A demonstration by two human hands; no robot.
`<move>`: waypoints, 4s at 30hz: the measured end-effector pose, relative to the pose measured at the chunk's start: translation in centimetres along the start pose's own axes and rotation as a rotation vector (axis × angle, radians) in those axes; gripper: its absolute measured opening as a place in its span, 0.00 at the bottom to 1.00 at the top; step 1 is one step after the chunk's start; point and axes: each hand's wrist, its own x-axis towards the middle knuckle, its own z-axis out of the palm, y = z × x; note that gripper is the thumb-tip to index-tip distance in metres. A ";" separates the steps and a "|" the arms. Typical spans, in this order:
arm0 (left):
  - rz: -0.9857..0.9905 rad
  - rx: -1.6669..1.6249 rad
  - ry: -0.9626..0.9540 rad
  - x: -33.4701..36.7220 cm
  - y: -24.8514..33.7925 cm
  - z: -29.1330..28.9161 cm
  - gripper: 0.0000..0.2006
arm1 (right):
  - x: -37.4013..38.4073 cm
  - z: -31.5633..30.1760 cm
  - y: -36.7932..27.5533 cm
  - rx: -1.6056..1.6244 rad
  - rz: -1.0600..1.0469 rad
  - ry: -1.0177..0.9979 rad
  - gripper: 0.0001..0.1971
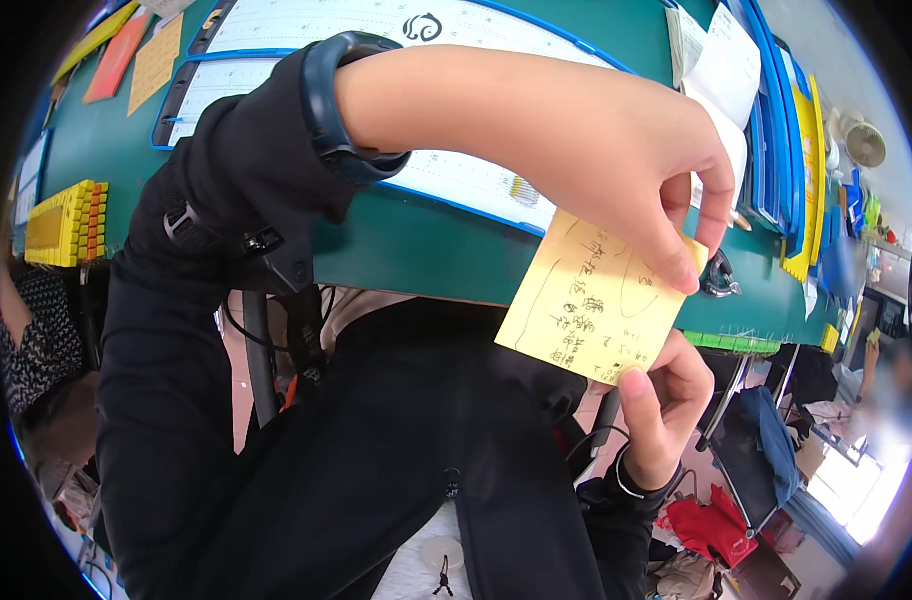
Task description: The recorder is assembling LED light fixtures by applying small components and using a handheld tool to secure elements on a panel.
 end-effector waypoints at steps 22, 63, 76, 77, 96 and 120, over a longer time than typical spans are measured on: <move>0.360 0.225 0.304 -0.9 2.1 1.2 0.12 | -3.6 -16.1 3.2 0.669 -0.237 0.291 0.06; -0.128 0.485 0.410 -5.6 1.8 3.4 0.11 | -21.6 -39.9 37.0 -0.705 -0.078 1.336 0.10; 0.039 0.912 0.213 -6.9 -2.6 7.6 0.26 | 4.2 -11.5 1.9 -1.117 -0.203 0.090 0.28; -0.005 0.898 0.222 -6.7 -2.5 7.6 0.27 | 4.5 -11.6 2.1 -1.199 -0.137 -0.005 0.32; -0.247 0.878 0.269 -5.2 -5.0 8.0 0.35 | 11.3 -4.8 5.4 0.296 -0.508 0.333 0.22; -0.399 0.923 0.165 -5.1 -4.4 7.6 0.37 | 11.3 -3.5 5.7 0.399 -0.419 0.362 0.13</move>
